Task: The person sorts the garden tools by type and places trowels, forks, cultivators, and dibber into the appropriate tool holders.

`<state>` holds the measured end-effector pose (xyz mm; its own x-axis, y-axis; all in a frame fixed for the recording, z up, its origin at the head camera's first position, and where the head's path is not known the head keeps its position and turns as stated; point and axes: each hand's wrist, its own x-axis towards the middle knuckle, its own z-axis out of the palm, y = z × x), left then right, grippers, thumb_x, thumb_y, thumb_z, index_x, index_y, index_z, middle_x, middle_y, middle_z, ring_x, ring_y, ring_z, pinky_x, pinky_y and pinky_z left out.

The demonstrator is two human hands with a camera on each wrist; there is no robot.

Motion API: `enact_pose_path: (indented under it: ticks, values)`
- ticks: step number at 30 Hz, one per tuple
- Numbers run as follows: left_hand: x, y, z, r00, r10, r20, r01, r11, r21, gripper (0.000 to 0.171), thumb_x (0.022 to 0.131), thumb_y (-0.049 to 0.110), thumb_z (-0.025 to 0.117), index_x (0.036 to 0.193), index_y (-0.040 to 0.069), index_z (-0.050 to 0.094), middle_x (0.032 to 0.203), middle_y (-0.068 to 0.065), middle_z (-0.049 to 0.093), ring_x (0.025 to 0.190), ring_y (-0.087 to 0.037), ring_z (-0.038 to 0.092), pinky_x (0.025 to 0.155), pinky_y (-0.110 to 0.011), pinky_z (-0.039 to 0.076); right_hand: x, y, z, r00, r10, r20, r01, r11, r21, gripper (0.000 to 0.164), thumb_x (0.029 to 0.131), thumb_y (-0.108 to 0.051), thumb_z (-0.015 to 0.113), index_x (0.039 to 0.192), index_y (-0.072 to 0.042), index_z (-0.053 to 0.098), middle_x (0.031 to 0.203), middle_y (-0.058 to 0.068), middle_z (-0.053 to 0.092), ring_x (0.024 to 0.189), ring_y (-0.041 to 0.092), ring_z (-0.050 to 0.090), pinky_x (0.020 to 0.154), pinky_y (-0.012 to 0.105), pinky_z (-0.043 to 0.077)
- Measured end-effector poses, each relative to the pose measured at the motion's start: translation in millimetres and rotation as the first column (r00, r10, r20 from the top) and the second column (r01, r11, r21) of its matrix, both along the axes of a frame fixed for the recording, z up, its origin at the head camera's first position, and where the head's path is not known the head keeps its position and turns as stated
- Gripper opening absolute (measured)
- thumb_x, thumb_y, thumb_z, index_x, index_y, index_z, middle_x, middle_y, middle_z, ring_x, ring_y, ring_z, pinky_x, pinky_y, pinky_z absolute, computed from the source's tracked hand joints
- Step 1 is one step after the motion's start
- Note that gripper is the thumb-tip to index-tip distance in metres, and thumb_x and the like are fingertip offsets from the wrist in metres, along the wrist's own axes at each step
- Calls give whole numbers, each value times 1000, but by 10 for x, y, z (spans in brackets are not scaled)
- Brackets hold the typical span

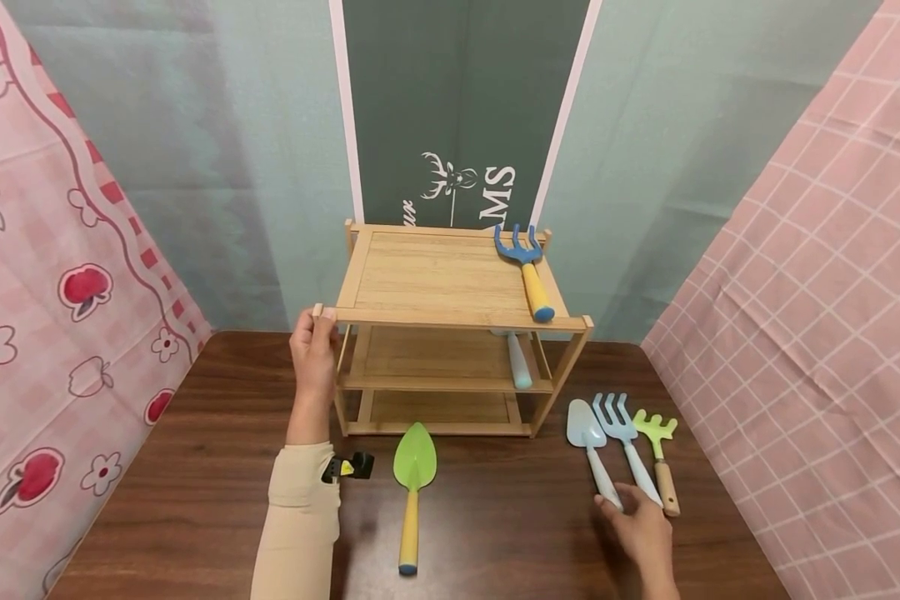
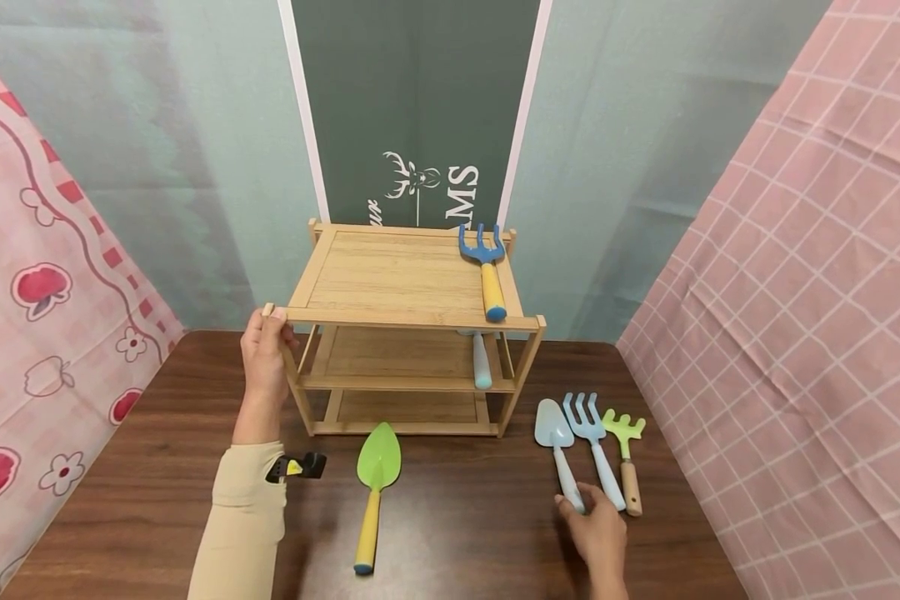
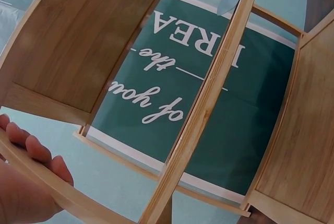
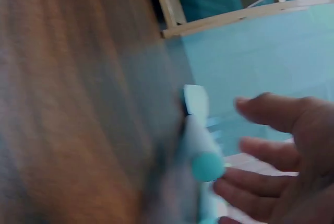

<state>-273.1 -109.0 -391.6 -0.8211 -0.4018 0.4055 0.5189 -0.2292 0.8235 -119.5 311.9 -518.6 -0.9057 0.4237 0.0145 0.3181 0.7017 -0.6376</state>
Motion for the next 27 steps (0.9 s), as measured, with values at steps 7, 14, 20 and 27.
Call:
enact_pose_path:
  ticks: [7,14,20,27]
  values:
    - [3,-3,-5,1000,-4,-12,4,1000,2,14,93,12,52,80,15,54,67,-4,40,66,-22,36,63,-28,33,-62,-71,-161,947,-262,-185,221,951,-217,47,82,-27,72,119,-2,57,110,23,59,95,32,55,74,31,37]
    - [3,-10,-4,1000,-4,-3,4,1000,-1,15,93,10,51,80,15,54,68,-6,39,66,-22,37,63,-31,32,-128,-137,-252,919,-350,-182,246,869,-429,70,76,-22,77,133,3,44,125,28,45,109,39,43,78,33,33]
    - [75,16,87,1000,-1,-4,1,1000,-8,18,93,5,48,78,15,53,66,-7,39,63,-20,36,62,-30,31,-173,-142,-307,887,-428,-171,278,793,-542,70,76,-16,76,135,3,43,125,31,45,111,39,42,77,21,33]
    - [79,12,85,1000,4,3,-4,1000,-13,18,92,5,48,78,15,53,67,-12,38,62,-21,36,60,-29,31,-214,-138,-318,906,-415,-82,336,823,-459,71,74,-18,77,133,5,45,129,32,43,115,41,40,94,48,29]
